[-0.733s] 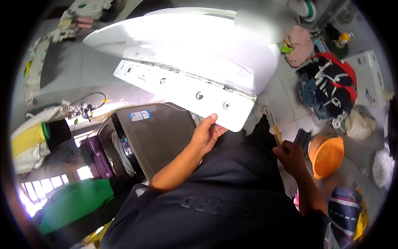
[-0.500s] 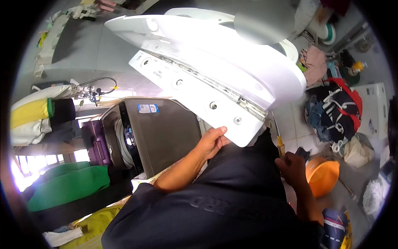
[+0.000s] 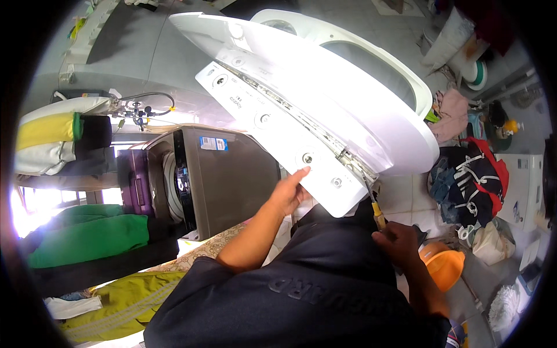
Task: The person uses a screwdriver to remove screws from the control panel of a top-loading washing machine. They lift the panel to reveal the internal wiring and components, then proceed to unscrew and detach the control panel assembly from the main body of the appliance.
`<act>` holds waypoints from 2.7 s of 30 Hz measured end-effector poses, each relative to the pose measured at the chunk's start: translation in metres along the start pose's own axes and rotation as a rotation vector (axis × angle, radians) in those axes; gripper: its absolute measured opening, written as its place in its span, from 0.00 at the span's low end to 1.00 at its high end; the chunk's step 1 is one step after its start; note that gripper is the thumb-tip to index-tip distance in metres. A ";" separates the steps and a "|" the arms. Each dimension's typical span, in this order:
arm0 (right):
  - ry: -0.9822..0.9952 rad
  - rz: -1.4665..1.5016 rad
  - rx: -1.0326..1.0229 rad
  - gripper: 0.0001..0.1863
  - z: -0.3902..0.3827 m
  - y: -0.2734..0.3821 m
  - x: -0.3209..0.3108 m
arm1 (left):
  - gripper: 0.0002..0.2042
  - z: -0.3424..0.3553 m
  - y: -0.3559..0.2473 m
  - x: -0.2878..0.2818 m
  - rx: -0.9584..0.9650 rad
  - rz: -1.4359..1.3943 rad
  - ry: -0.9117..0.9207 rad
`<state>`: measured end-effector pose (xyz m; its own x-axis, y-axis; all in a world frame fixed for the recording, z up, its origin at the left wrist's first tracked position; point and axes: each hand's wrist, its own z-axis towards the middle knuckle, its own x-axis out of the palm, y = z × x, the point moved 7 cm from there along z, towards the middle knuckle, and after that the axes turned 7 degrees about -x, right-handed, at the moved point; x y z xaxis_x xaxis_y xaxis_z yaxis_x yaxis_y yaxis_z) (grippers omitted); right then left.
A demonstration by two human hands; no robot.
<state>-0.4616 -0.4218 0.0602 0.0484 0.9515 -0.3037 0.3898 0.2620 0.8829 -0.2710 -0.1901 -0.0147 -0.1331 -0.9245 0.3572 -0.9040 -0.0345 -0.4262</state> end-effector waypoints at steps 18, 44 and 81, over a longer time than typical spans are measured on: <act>-0.047 0.011 0.000 0.19 0.035 0.006 0.045 | 0.28 0.068 -0.215 -0.121 0.374 -0.072 -0.266; -0.340 0.093 0.048 0.22 0.033 0.037 0.061 | 0.30 0.055 -0.226 -0.106 0.414 0.061 -0.261; -0.279 0.010 0.030 0.19 0.026 0.025 0.087 | 0.36 0.055 -0.239 -0.127 0.160 0.475 -0.256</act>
<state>-0.4234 -0.3370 0.0466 0.3020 0.8716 -0.3860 0.4151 0.2443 0.8764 -0.0156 -0.0858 -0.0037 -0.3898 -0.9144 -0.1091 -0.6932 0.3693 -0.6190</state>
